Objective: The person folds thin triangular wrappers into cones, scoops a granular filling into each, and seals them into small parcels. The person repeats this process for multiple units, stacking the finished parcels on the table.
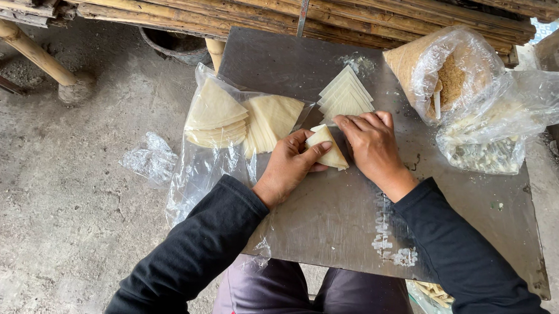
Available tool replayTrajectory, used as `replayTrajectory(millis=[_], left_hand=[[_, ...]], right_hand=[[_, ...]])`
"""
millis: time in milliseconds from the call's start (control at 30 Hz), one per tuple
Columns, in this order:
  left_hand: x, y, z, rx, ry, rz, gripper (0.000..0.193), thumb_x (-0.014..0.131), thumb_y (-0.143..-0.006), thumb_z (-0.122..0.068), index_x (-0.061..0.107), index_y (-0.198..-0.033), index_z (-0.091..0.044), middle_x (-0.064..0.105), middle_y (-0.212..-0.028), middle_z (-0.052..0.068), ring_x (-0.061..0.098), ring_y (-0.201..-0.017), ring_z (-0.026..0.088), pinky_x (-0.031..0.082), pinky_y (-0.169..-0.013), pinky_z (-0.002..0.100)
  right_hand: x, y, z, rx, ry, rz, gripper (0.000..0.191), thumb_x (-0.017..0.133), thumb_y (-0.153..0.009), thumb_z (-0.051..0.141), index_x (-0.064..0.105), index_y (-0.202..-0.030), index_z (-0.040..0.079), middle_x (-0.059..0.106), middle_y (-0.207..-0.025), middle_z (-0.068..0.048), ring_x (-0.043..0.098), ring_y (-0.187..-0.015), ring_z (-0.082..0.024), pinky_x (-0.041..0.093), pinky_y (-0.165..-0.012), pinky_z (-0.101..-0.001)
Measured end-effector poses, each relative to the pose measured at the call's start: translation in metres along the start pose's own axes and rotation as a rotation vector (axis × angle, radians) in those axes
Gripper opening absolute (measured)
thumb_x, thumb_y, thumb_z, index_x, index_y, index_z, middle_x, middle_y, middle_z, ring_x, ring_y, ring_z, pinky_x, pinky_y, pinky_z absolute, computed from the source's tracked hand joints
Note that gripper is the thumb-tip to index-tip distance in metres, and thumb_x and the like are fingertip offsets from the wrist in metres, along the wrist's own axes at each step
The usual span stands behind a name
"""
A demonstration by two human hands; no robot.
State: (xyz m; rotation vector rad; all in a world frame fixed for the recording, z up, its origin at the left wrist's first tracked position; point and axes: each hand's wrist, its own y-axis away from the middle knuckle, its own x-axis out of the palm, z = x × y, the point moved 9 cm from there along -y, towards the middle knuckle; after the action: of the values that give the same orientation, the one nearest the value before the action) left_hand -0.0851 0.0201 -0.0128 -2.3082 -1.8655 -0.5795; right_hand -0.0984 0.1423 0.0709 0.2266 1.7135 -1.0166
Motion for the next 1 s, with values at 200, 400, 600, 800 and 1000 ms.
replayTrajectory(millis=[200, 400, 600, 800, 1000], left_hand=[[0.005, -0.001, -0.001, 0.016, 0.049, 0.070, 0.031, 0.068, -0.097, -0.017, 0.063, -0.121, 0.002, 0.072, -0.108, 0.007, 0.070, -0.097, 0.012, 0.062, -0.087, 0.025], [0.015, 0.003, -0.009, 0.052, 0.104, 0.160, 0.036, 0.070, -0.095, -0.013, 0.061, -0.127, 0.001, 0.070, -0.112, 0.005, 0.068, -0.104, 0.012, 0.060, -0.094, 0.027], [0.015, 0.004, -0.015, 0.062, 0.047, 0.168, 0.035, 0.073, -0.093, -0.017, 0.064, -0.123, 0.000, 0.071, -0.109, 0.005, 0.068, -0.100, 0.011, 0.059, -0.087, 0.025], [0.006, -0.001, -0.007, 0.035, 0.028, 0.094, 0.024, 0.073, -0.093, -0.020, 0.064, -0.107, -0.002, 0.072, -0.103, 0.006, 0.071, -0.093, 0.010, 0.063, -0.078, 0.024], [0.005, -0.003, -0.005, 0.041, 0.006, 0.097, 0.029, 0.067, -0.101, -0.028, 0.066, -0.105, 0.001, 0.070, -0.098, 0.006, 0.070, -0.089, 0.010, 0.065, -0.078, 0.025]], right_hand=[[-0.010, 0.006, -0.030, 0.396, -0.702, -0.015, 0.021, 0.059, -0.106, 0.009, 0.063, -0.126, 0.003, 0.073, -0.116, -0.008, 0.071, -0.106, -0.014, 0.059, -0.089, -0.0310], [-0.034, 0.014, -0.001, 0.380, -0.747, 0.074, 0.035, 0.077, -0.089, 0.014, 0.069, -0.122, 0.003, 0.074, -0.106, -0.010, 0.069, -0.099, -0.014, 0.058, -0.086, -0.0297], [-0.034, 0.018, -0.008, 0.516, -0.838, 0.095, 0.023, 0.072, -0.096, 0.011, 0.073, -0.118, 0.005, 0.078, -0.104, -0.004, 0.071, -0.096, -0.009, 0.056, -0.083, -0.0261], [-0.029, 0.017, -0.006, 0.476, -0.844, 0.053, 0.017, 0.073, -0.094, 0.010, 0.073, -0.110, 0.003, 0.077, -0.099, -0.004, 0.071, -0.091, -0.009, 0.057, -0.079, -0.0247], [-0.012, 0.026, -0.013, 0.541, -0.899, 0.099, 0.011, 0.071, -0.097, 0.009, 0.073, -0.105, 0.002, 0.076, -0.092, -0.003, 0.067, -0.083, -0.007, 0.054, -0.072, -0.0243]])
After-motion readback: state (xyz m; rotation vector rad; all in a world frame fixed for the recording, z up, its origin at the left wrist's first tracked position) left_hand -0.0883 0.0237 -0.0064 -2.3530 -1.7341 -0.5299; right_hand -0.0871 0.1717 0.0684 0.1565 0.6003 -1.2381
